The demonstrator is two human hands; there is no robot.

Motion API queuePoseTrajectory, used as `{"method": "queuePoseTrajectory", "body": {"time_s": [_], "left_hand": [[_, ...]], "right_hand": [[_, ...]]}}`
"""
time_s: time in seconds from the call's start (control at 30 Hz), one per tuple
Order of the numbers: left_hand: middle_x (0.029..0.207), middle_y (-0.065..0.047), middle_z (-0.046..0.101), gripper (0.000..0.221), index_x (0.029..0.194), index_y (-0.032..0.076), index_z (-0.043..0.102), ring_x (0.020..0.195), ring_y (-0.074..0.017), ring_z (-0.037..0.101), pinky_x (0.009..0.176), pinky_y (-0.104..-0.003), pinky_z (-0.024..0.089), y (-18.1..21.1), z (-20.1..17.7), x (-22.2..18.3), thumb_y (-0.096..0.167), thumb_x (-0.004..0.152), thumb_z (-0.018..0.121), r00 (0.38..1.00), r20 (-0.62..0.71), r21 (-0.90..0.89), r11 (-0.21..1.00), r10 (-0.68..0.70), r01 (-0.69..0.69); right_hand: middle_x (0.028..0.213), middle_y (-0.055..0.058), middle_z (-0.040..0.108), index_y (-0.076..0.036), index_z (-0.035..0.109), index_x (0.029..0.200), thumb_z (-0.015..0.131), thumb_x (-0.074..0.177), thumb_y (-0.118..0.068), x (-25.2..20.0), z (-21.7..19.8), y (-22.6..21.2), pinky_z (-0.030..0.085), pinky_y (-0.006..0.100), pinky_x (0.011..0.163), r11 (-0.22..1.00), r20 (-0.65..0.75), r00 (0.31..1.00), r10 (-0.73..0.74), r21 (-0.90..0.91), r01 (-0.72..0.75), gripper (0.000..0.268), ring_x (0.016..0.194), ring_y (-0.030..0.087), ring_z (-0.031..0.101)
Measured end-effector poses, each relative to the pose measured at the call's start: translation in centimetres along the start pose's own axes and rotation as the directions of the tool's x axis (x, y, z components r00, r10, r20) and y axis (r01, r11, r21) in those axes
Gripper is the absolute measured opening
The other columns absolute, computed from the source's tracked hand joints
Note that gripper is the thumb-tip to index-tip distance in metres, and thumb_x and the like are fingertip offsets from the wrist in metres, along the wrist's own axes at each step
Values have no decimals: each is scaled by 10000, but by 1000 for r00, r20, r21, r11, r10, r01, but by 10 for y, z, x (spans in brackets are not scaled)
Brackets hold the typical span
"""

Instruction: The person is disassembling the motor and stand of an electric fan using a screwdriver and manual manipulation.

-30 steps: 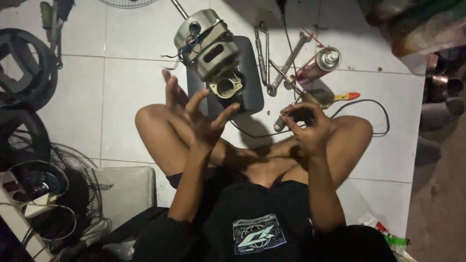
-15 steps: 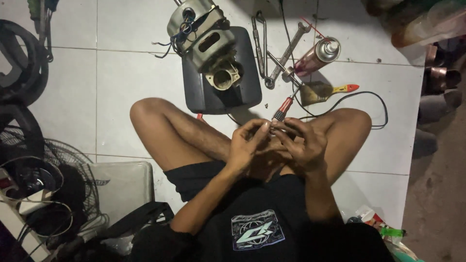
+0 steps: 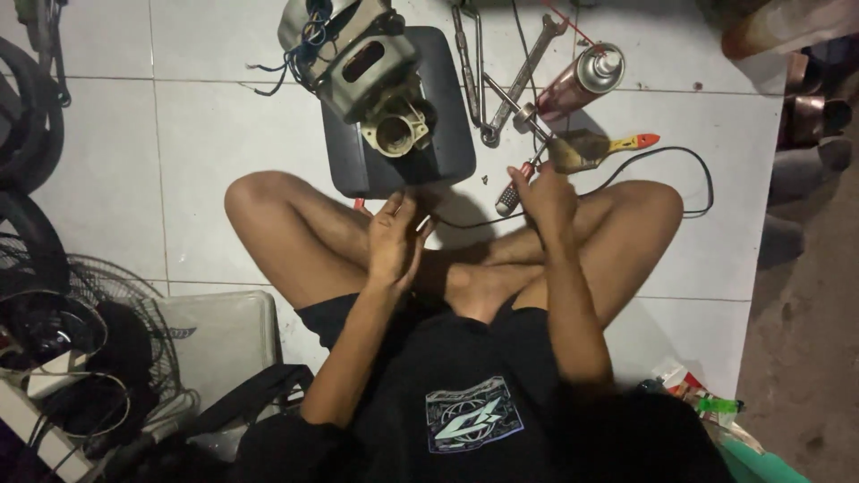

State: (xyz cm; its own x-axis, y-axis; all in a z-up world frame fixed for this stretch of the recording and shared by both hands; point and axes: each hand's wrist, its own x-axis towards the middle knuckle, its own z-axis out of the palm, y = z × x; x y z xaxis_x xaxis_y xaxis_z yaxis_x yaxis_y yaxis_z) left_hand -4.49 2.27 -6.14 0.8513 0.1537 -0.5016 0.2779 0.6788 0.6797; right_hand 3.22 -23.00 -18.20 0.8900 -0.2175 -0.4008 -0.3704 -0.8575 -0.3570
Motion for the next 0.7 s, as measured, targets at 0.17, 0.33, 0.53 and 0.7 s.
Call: {"method": "queuePoseTrajectory", "body": {"time_s": [0.17, 0.33, 0.53, 0.7], "left_hand": [[919, -46, 721, 97, 1045, 106, 651, 850, -160, 716, 752, -313, 589, -25, -17, 13, 118, 953, 677, 998, -17, -32, 998, -53, 53], [946, -47, 711, 86, 1019, 104, 671, 902, -172, 701, 740, -298, 595, -3, 8, -5, 134, 939, 676, 996, 0, -39, 995, -88, 88], [895, -96, 639, 102, 969, 22, 722, 902, -236, 623, 757, -355, 536, -15, -10, 10, 43, 911, 641, 945, 290, 475, 834, 153, -281], [1047, -289, 705, 310, 1127, -126, 622, 1078, -411, 708, 956, -523, 567, -5, 31, 4, 62, 907, 734, 987, 113, -119, 984, -116, 129]], "right_hand": [[1106, 312, 687, 38, 504, 1270, 716, 878, -557, 58, 71, 47, 553, 637, 815, 998, 160, 985, 64, 16, -68, 744, 1026, 538, 688], [1195, 299, 684, -3, 515, 1272, 615, 941, -487, 17, 35, 48, 515, 589, 943, 981, 292, 955, -56, 192, -1, 595, 1156, 489, 648], [1273, 291, 620, -37, 355, 1484, 603, 949, -85, -67, -32, 8, 528, 506, 947, 741, 340, 861, -378, 668, 62, 591, 1105, 386, 659], [1180, 418, 607, 102, 427, 1308, 712, 952, -146, -155, -92, -47, 569, 614, 888, 672, 201, 786, -585, 662, 331, 519, 1111, 531, 645]]}}
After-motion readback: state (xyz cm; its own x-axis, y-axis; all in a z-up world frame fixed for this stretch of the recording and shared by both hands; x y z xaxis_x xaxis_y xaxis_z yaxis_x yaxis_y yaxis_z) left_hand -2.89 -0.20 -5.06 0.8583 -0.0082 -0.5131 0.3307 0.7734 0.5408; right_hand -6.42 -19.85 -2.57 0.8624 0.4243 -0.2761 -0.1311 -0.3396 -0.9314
